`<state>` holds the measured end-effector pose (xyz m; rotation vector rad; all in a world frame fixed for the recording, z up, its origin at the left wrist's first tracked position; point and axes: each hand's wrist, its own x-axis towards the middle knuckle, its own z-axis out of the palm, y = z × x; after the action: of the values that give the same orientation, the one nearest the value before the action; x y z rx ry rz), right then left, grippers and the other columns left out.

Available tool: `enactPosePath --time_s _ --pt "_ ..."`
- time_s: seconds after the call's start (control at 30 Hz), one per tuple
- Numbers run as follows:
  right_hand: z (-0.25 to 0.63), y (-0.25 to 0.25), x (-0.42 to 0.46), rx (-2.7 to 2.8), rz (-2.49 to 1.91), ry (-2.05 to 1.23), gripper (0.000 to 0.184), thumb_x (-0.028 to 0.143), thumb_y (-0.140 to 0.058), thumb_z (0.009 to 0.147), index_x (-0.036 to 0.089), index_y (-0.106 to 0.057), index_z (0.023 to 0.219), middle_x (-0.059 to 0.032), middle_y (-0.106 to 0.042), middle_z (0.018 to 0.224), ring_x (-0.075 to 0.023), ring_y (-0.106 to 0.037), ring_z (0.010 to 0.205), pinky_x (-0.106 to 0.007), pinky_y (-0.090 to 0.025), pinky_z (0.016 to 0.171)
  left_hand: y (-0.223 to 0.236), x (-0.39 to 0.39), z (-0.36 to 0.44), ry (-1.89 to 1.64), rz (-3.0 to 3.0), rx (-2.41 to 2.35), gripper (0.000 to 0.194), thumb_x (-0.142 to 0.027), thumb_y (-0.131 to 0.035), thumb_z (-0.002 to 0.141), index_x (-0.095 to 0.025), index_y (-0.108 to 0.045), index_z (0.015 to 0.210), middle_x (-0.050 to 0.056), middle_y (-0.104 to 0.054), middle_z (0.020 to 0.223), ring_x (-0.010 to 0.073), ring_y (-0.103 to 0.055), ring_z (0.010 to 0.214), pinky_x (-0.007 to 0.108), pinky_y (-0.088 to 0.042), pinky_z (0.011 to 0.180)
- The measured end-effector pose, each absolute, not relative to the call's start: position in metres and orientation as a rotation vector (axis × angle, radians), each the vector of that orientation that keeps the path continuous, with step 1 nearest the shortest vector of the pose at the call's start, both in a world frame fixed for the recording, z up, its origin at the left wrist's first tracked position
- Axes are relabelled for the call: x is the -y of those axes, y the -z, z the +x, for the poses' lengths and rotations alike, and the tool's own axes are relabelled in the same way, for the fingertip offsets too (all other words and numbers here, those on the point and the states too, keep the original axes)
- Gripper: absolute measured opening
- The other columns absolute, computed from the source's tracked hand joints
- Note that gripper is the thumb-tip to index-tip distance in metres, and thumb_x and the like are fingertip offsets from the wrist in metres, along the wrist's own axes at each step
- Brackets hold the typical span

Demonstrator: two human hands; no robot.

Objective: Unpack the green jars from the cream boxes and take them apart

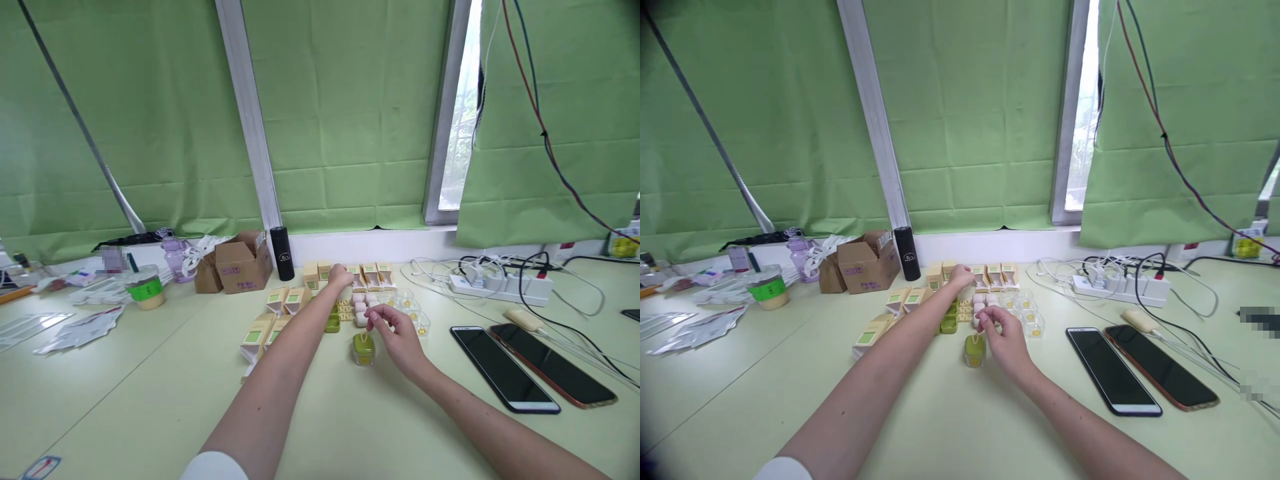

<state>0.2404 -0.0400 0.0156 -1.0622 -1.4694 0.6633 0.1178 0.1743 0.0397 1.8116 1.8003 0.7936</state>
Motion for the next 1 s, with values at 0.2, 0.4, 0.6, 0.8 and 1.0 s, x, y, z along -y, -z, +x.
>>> enactPosePath --time_s 0.2,0.4,0.6,0.8,1.0 --pt "0.245 -0.016 0.038 1.436 -1.082 -0.636 0.037 0.055 -0.056 0.094 0.023 -0.070 0.085 -0.0040 -0.073 0.075 -0.0233 -0.064 0.077 -0.034 -0.045 0.075 -0.056 -0.145 0.107 -0.935 1.887 -1.651 0.032 -0.023 -0.072 0.089 -0.016 -0.068 0.120 0.014 -0.071 0.124 0.0250 -0.067 0.116 0.031 -0.052 0.098" --pt "0.248 -0.014 0.035 1.357 -1.074 -0.675 0.038 0.057 -0.057 0.093 0.022 -0.068 0.084 -0.0043 -0.071 0.074 -0.0222 -0.063 0.073 -0.033 -0.045 0.071 -0.066 -0.077 0.091 -0.994 2.062 -1.318 0.033 -0.015 -0.064 0.087 -0.018 -0.070 0.119 0.011 -0.076 0.117 0.0217 -0.071 0.103 0.029 -0.054 0.088" --pt "0.247 -0.014 0.035 1.290 -1.011 -0.736 0.038 0.057 -0.062 0.090 0.020 -0.069 0.087 -0.0029 -0.067 0.069 -0.0197 -0.060 0.066 -0.031 -0.045 0.064 -0.060 -0.001 0.070 -0.861 2.302 -1.122 0.038 -0.013 -0.061 0.081 -0.025 -0.074 0.115 0.007 -0.077 0.111 0.0288 -0.065 0.114 0.037 -0.049 0.098" --pt "0.247 -0.011 0.035 1.282 -1.028 -0.759 0.041 0.060 -0.063 0.089 0.020 -0.069 0.088 -0.0025 -0.066 0.067 -0.0178 -0.057 0.061 -0.029 -0.043 0.058 -0.046 0.041 0.058 -0.772 2.336 -1.201 0.037 -0.029 -0.073 0.078 -0.028 -0.074 0.115 0.010 -0.072 0.108 0.0335 -0.061 0.109 0.040 -0.047 0.091" --pt "0.247 -0.001 0.028 1.318 -1.046 -0.785 0.042 0.061 -0.062 0.090 0.019 -0.068 0.090 -0.0024 -0.065 0.067 -0.0165 -0.054 0.057 -0.028 -0.040 0.054 -0.041 0.052 0.059 -0.690 2.376 -1.189 0.033 -0.030 -0.078 0.075 -0.026 -0.073 0.107 0.009 -0.067 0.096 0.0327 -0.058 0.101 0.040 -0.044 0.090"
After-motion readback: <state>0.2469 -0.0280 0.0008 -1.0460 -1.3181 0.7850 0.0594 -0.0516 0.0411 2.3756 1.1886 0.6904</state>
